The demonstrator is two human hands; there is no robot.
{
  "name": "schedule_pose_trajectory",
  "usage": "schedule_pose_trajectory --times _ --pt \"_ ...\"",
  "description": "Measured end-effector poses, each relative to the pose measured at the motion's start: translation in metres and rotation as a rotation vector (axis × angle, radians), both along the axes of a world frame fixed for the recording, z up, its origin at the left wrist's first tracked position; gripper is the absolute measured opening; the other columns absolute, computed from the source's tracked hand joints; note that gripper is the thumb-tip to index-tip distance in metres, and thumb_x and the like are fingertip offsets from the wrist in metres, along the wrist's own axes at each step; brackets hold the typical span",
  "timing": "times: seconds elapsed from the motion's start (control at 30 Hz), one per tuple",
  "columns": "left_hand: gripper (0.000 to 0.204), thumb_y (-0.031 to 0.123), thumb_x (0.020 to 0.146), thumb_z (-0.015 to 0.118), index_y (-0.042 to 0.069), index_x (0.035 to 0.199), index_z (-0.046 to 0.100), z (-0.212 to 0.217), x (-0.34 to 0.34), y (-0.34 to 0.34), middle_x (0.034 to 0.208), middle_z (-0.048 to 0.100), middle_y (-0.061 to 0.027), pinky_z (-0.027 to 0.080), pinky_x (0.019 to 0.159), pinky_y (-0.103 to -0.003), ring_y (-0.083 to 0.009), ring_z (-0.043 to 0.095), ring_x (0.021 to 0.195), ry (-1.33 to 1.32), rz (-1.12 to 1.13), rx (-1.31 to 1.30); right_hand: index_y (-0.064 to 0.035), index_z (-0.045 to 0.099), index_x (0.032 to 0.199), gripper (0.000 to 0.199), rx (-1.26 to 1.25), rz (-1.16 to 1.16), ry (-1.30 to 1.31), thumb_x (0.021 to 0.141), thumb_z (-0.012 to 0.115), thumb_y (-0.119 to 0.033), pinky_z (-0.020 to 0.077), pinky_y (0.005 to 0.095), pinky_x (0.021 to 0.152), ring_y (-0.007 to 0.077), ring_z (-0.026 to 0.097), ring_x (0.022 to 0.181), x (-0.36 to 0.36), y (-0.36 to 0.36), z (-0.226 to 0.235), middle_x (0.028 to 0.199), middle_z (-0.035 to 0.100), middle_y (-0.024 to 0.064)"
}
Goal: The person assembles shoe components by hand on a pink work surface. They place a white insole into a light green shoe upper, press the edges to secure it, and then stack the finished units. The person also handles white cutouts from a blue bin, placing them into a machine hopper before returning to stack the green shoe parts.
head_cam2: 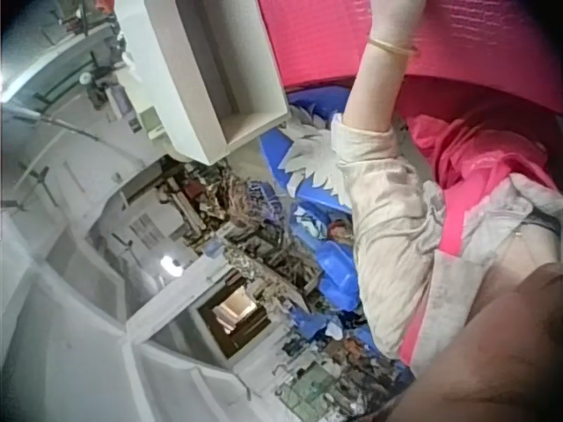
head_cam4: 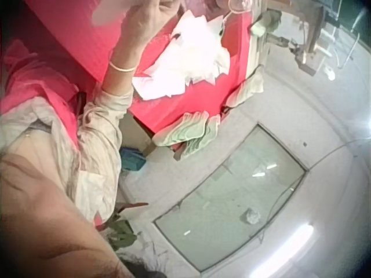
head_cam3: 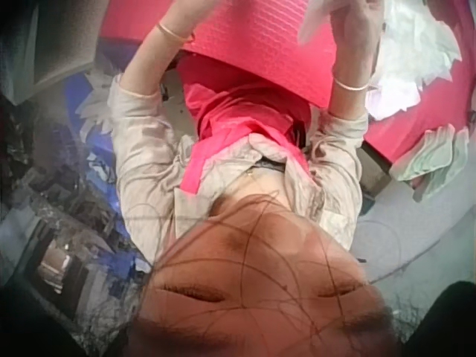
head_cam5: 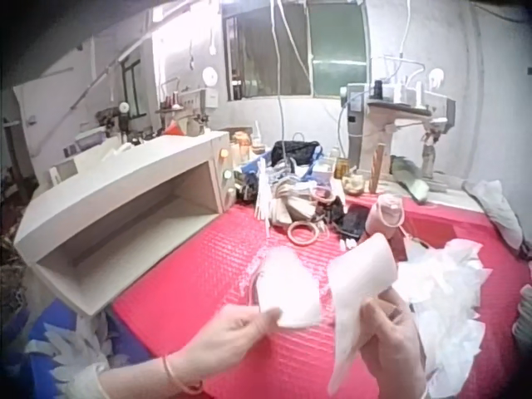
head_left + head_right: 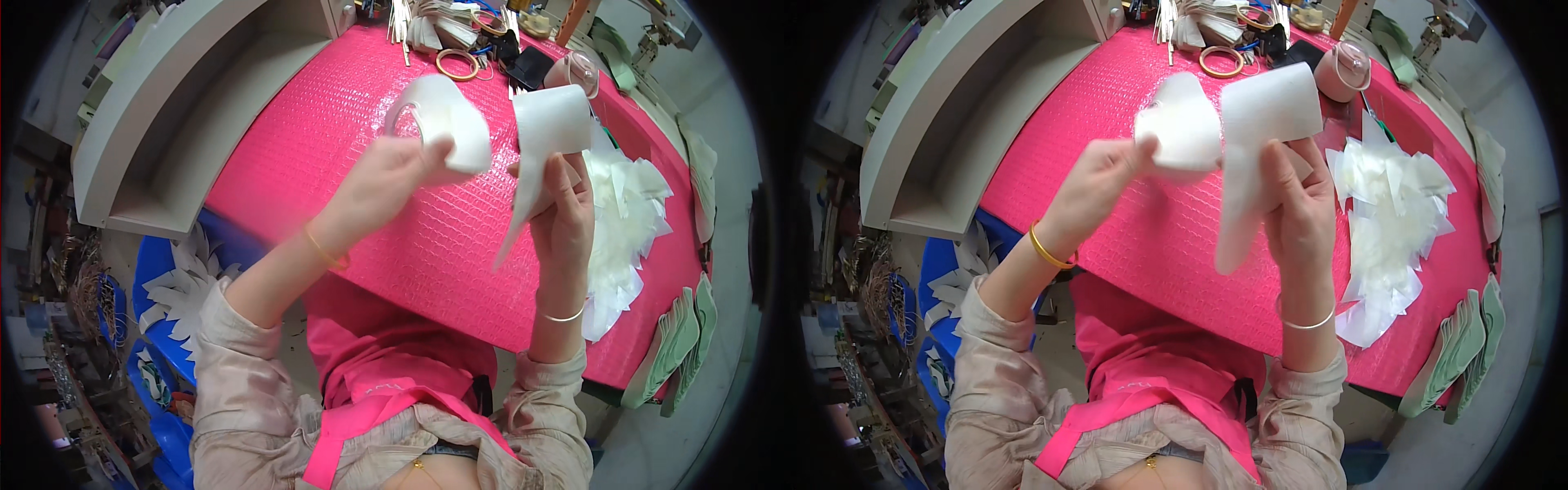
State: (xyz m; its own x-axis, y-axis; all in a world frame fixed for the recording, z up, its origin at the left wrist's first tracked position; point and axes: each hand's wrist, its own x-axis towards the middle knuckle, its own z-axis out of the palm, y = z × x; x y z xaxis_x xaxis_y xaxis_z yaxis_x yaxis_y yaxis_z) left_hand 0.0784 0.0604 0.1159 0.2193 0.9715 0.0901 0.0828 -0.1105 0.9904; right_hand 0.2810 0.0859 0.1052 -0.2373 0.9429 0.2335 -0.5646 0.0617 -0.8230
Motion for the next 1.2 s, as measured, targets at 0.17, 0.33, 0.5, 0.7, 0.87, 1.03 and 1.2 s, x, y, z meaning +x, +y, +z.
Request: schedule_pose_trajectory --times 0.17,0.33,0.5,0.7,0.87,1.03,1.2 --pt "0.048 0.038 0.093 0.038 -0.005 0.096 0.059 0.018 0.020 -0.003 0.090 0.060 -0.0056 0.039 0.080 -0.025 -0.0106 0.051 0.087 -0.383 0.029 -0.049 0.0015 0.050 0.116 0.033 0.108 -0.091 -0.016 0.085 0.056 -0.007 0.0447 0.0206 0.071 0.0073 0.057 0.083 -0.024 -0.022 0.007 0.096 0.062 0.0050" --pt "0.047 0.038 0.094 0.035 -0.002 0.089 0.060 0.026 0.027 -0.015 0.090 0.060 -0.0069 0.039 0.082 -0.028 -0.0125 0.052 0.088 -0.451 0.027 -0.060 0.0022 0.054 0.112 0.030 0.182 -0.152 -0.040 0.084 0.058 -0.007 0.0453 0.0217 0.075 0.0089 0.057 0.086 -0.034 -0.024 0.011 0.098 0.062 0.0065" --pt "0.048 0.040 0.093 0.034 0.001 0.085 0.059 0.033 0.031 -0.020 0.085 0.059 -0.0041 0.039 0.080 -0.028 -0.0114 0.050 0.083 -0.545 0.082 -0.114 0.0027 0.055 0.111 0.029 0.194 -0.175 -0.073 0.083 0.058 -0.006 0.0457 0.0223 0.076 0.0095 0.057 0.086 -0.038 -0.025 0.012 0.098 0.062 0.0069" --pt "0.037 0.032 0.091 0.045 -0.001 0.094 0.059 0.025 0.024 -0.018 0.087 0.062 -0.0060 0.043 0.076 -0.025 -0.0104 0.056 0.080 -0.329 0.042 0.001 0.0028 0.052 0.114 0.032 0.187 -0.140 -0.082 0.083 0.058 -0.006 0.0460 0.0231 0.076 0.0106 0.057 0.087 -0.039 -0.025 0.016 0.099 0.061 0.0078" --pt "0.031 0.026 0.088 0.053 -0.004 0.097 0.058 0.042 0.026 0.001 0.085 0.064 -0.0062 0.047 0.066 -0.023 -0.0097 0.060 0.072 -0.395 0.148 0.069 0.0033 0.034 0.128 0.052 0.174 -0.236 -0.317 0.082 0.057 -0.001 0.0464 0.0253 0.078 0.0146 0.058 0.089 -0.042 -0.030 0.005 0.109 0.056 0.0124" --pt "0.031 0.026 0.088 0.054 -0.004 0.094 0.059 0.061 0.026 0.025 0.082 0.063 -0.0068 0.047 0.063 -0.022 -0.0086 0.060 0.070 -0.397 0.081 0.006 -0.0002 0.024 0.134 0.062 0.143 -0.264 -0.205 0.082 0.058 -0.002 0.0502 0.0230 0.063 0.0134 0.061 0.076 -0.039 -0.034 -0.012 0.099 0.060 0.0121" --pt "0.031 0.026 0.087 0.054 -0.005 0.093 0.059 0.066 0.029 0.030 0.082 0.063 -0.0077 0.048 0.063 -0.022 -0.0096 0.060 0.070 -0.470 0.041 -0.023 0.0002 0.023 0.135 0.061 0.106 -0.238 -0.178 0.083 0.055 0.001 0.0470 0.0253 0.077 0.0155 0.058 0.092 -0.039 -0.031 -0.005 0.106 0.057 0.0127"
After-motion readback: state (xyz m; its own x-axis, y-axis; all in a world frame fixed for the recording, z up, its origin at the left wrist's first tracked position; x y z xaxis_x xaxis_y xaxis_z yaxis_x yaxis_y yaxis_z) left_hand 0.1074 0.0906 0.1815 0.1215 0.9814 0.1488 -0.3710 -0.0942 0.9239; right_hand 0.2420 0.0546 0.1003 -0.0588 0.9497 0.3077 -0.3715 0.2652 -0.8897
